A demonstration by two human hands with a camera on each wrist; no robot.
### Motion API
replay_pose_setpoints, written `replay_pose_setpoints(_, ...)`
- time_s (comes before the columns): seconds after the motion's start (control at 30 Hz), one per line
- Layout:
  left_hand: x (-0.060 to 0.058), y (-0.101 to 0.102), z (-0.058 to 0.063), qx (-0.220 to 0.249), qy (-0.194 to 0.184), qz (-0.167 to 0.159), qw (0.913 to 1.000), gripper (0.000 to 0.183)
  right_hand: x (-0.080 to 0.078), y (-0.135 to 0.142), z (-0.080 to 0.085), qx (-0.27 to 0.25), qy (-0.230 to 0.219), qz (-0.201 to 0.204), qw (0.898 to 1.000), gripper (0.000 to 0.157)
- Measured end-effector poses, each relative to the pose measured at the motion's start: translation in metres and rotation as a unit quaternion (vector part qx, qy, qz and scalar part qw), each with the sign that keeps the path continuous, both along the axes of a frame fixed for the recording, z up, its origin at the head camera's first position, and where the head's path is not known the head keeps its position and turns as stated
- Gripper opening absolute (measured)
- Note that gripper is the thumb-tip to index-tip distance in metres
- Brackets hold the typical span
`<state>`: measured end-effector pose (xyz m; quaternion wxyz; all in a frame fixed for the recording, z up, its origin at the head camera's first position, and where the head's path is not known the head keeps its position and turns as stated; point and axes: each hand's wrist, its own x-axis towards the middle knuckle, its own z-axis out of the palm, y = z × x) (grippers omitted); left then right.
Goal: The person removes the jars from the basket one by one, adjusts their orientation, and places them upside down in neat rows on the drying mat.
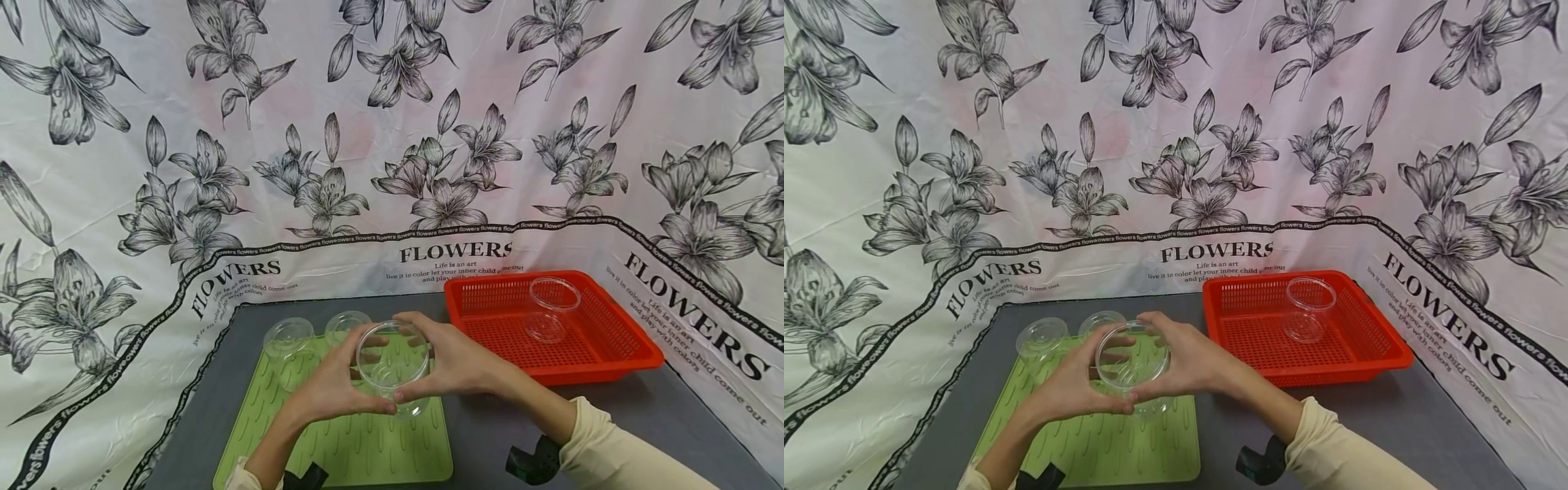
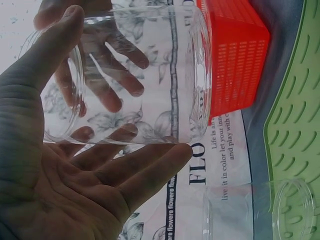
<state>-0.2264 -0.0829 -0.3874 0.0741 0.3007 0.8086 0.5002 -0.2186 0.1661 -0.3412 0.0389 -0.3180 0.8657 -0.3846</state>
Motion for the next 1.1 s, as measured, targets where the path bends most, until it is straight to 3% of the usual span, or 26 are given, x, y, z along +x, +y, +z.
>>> replay_pose_setpoints(0.27, -0.001, -0.002, -0.003, 0.012, 0.005, 0.008, 0.9999, 0.106, -0.001, 0.001, -0.004, -0.023, 0.013, 0.009, 1.000, 0.112)
replay_pose_setpoints(0.53, -0.001, -0.008, -0.005, 0.066, 0.011, 0.018, 0.9976, 0.106, 0.002, 0.007, -0.012, -0.081, 0.010, -0.012, 0.997, 0.113)
replay_pose_setpoints(0.77, -0.003, -0.013, -0.005, 0.132, 0.047, -0.027, 0.9898, 0.107, 0.003, 0.008, -0.030, -0.110, 0.019, -0.017, 0.994, 0.115)
replay_pose_setpoints(1.1, 0.000, -0.011, 0.000, 0.189, 0.035, -0.067, 0.9791, 0.108, 0.000, 0.002, -0.050, -0.153, 0.038, 0.022, 0.987, 0.122)
